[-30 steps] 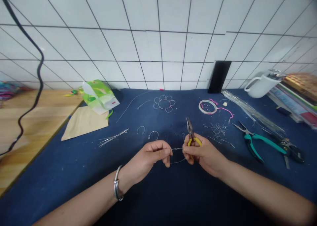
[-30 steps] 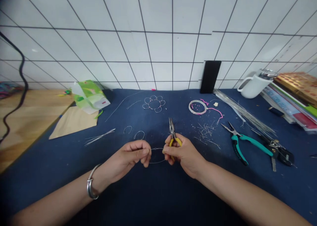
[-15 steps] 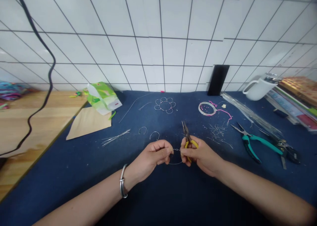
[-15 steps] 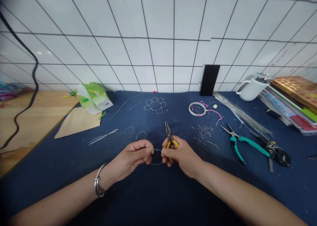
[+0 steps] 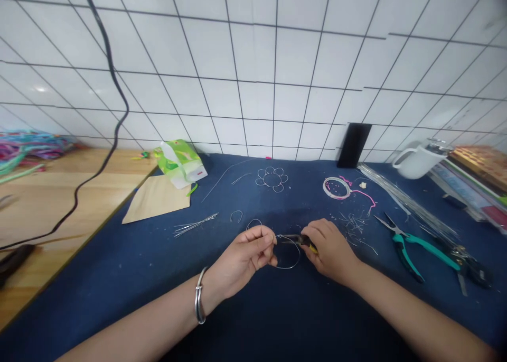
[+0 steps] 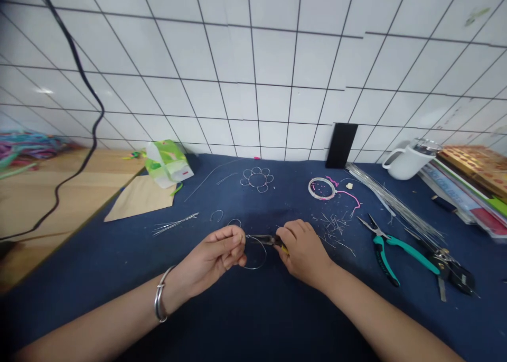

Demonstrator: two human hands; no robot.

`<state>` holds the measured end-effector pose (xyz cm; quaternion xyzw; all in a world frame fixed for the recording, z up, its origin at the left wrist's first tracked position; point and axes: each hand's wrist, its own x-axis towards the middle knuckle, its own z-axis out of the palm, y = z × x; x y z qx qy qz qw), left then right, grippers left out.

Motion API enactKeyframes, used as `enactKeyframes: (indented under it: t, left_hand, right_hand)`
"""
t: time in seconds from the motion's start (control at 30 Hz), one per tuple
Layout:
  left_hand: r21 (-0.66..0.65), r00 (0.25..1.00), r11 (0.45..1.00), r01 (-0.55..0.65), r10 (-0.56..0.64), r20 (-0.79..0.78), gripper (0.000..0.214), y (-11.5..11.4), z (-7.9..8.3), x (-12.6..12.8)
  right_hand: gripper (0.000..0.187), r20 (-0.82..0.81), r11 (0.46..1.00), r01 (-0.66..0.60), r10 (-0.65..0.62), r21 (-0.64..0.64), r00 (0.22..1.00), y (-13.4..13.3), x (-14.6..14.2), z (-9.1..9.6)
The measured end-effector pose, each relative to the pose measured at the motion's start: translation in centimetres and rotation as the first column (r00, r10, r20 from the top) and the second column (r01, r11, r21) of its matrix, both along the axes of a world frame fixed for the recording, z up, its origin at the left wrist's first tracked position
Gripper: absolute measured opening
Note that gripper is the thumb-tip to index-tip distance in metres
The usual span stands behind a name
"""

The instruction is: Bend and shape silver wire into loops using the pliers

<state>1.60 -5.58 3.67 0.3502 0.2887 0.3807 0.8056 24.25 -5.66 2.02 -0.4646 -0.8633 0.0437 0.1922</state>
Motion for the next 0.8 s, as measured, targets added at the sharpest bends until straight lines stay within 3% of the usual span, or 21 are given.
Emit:
enactKeyframes:
  t: [0.2, 0.8]
  left_hand:
    - [-0.026, 0.999, 0.999, 0.018, -0.017, 0.038, 0.013, -0.6, -0.2, 0.4]
    - [-0.023, 1.0, 1.0, 0.012, -0.012, 0.027, 0.009, -1.1, -1.1, 0.8]
  right_hand:
    - [0.019, 0.037, 0.998, 0.026, -0.029, 0.065, 0.999, -0.7, -0.8, 0.2]
    - [0.018, 0.02, 0.993, -0.052, 0.05, 0.104, 0.999, -1.1, -1.0, 0.0]
